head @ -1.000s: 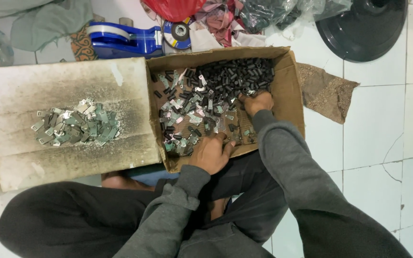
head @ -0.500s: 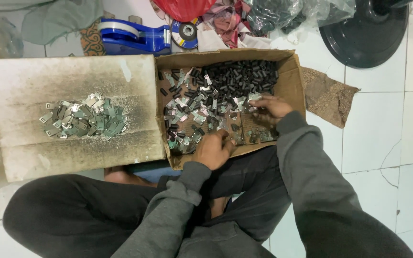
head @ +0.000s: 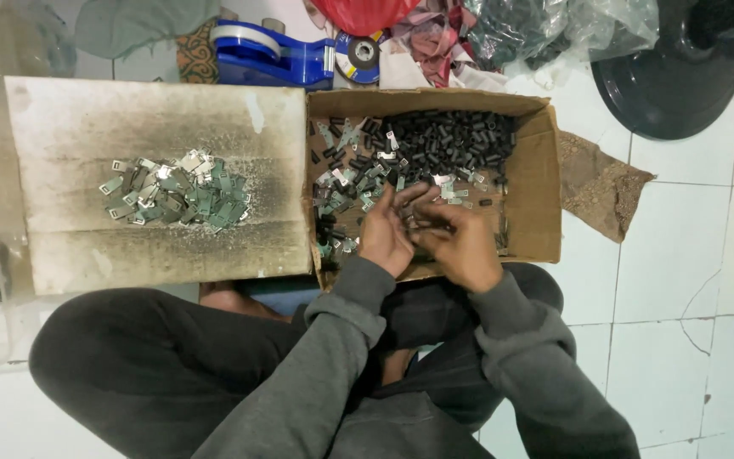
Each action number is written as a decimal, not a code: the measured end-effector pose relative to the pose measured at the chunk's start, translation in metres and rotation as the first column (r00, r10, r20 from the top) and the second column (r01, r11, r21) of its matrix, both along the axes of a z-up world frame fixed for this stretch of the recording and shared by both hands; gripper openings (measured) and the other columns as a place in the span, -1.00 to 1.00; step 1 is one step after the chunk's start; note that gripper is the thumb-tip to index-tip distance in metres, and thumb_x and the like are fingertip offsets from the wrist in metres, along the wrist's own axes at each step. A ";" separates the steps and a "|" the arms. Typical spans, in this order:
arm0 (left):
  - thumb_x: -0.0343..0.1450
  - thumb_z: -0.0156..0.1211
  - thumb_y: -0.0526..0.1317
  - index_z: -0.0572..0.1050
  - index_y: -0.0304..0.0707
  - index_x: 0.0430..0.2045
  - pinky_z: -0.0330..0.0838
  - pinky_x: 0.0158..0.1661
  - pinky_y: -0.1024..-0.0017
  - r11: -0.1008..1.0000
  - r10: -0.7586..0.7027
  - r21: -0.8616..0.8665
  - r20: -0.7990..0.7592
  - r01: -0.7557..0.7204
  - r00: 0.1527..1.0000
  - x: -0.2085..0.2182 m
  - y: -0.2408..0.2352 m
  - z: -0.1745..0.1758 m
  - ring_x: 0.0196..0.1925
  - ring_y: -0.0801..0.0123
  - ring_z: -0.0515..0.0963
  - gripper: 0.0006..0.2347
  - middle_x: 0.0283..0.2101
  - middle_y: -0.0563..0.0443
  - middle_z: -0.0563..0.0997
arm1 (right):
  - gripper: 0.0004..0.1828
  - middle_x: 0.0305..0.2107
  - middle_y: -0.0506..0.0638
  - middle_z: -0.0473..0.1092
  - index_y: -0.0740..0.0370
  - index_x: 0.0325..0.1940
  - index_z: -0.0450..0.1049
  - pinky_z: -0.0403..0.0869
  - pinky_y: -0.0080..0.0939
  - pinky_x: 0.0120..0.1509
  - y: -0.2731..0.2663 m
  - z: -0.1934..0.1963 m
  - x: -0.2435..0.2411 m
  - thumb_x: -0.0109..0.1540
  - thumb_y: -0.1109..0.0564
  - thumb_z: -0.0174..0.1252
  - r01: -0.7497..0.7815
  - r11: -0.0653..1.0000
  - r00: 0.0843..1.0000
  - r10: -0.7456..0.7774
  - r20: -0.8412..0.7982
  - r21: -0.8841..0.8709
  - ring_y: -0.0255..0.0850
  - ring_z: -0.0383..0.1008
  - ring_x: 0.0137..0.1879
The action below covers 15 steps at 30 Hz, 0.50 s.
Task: Sorting and arranging small metal components from a cardboard box onto a board
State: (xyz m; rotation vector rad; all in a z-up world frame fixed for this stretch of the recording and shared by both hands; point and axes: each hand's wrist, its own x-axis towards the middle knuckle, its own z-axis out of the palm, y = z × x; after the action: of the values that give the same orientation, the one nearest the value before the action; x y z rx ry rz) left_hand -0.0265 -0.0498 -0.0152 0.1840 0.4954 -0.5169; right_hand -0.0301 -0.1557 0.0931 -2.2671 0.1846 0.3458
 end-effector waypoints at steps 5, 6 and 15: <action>0.62 -0.20 0.06 0.51 -0.41 0.14 0.64 -0.18 0.25 0.993 0.046 -0.110 -0.027 -0.049 0.999 -0.004 0.018 0.026 0.01 -0.08 0.69 -0.51 0.18 -0.36 0.58 | -0.58 -0.14 0.20 0.61 0.17 0.04 0.66 0.66 -0.14 -0.09 0.010 0.030 -0.009 0.10 0.32 0.42 0.112 0.979 0.994 -0.109 -0.027 0.170 -0.05 0.60 0.01; 0.61 -0.18 0.06 0.49 -0.43 0.14 0.65 -0.22 0.23 0.988 0.046 -0.149 -0.028 -0.050 0.999 -0.004 0.021 0.032 -0.01 -0.09 0.70 -0.51 0.19 -0.38 0.57 | -0.66 -0.17 0.08 0.63 0.08 -0.03 0.71 0.65 -0.29 -0.17 0.009 0.028 -0.010 0.12 0.28 0.42 0.132 0.979 0.991 -0.132 -0.015 0.156 -0.26 0.61 -0.05; 0.56 -0.10 0.21 0.48 -0.48 0.18 0.66 -0.09 0.03 0.975 -0.069 -0.211 -0.014 0.064 0.998 -0.005 0.024 0.026 -0.03 -0.05 0.70 -0.39 0.04 -0.38 0.65 | -0.81 -0.37 0.28 0.56 0.38 -0.11 0.65 0.62 -0.14 -0.43 -0.006 0.032 -0.002 0.19 0.39 0.39 0.124 0.939 0.953 -0.203 0.226 0.320 -0.04 0.65 -0.21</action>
State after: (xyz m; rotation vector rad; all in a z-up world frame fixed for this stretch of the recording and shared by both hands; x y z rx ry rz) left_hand -0.0313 -0.0258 0.0105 -0.0075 0.4529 -0.6334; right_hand -0.0322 -0.1620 0.1253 -1.9525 0.1729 -0.0117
